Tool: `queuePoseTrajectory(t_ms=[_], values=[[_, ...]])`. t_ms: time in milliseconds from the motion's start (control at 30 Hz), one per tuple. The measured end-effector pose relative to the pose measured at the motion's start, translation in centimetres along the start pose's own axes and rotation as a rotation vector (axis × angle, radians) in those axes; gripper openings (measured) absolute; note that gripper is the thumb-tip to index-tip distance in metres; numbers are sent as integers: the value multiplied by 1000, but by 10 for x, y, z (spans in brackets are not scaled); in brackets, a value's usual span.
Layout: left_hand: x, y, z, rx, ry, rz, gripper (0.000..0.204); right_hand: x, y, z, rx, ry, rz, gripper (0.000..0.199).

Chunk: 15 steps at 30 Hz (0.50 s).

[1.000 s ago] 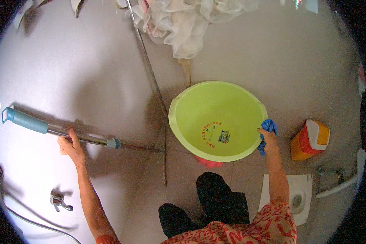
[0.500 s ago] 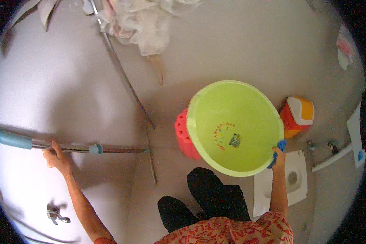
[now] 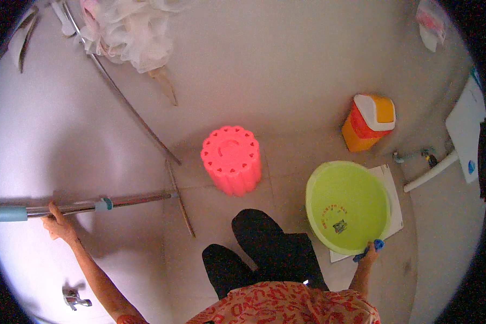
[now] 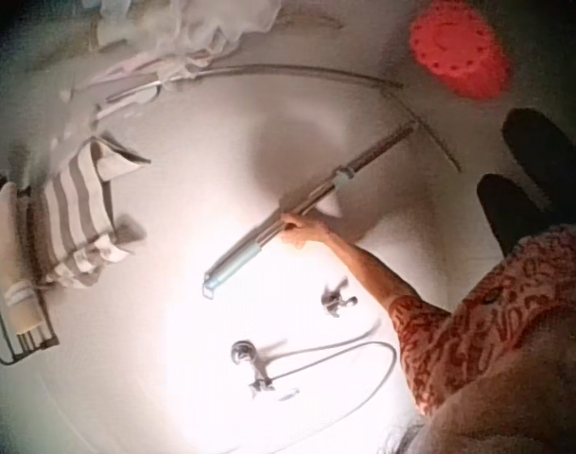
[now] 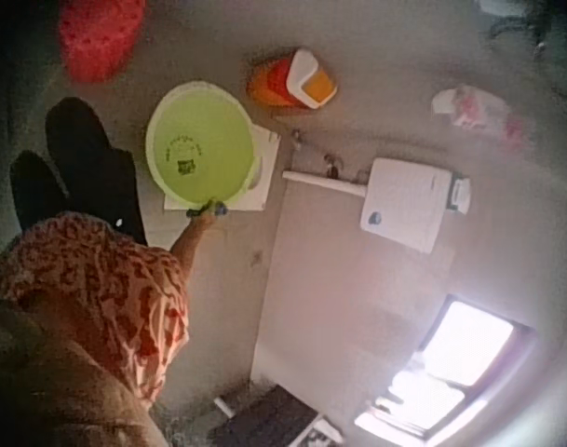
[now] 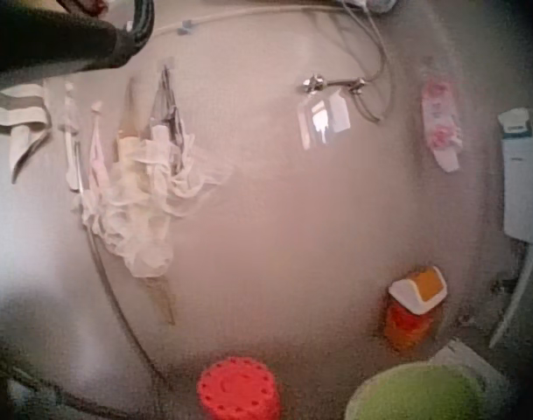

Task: The person wipes a white tiled bathroom wall with a blue cloth, moving from the upper sections down to the lower areas around the shower fixtures. They clean around the shower hose and faucet, then briefly handle a towel on a rack before resuming wall wiping. Finally, they pick up a mop and wipe its handle with the cloth.

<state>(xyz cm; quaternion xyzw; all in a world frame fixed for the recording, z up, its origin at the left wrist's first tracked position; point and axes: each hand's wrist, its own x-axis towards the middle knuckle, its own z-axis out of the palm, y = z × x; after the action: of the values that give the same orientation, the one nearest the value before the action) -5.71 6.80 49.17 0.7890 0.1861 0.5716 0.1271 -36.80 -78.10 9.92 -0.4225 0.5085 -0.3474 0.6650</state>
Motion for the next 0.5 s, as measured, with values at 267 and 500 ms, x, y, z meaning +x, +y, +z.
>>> queuePoseTrajectory(t_ms=[267,500], values=[[5,-9,-6,33,40,56,47,-43,29,-52,184,325,109,39],[0,-32,-17,137,-3,-98,49,-24,109,-152,-1474,231,-474,55]])
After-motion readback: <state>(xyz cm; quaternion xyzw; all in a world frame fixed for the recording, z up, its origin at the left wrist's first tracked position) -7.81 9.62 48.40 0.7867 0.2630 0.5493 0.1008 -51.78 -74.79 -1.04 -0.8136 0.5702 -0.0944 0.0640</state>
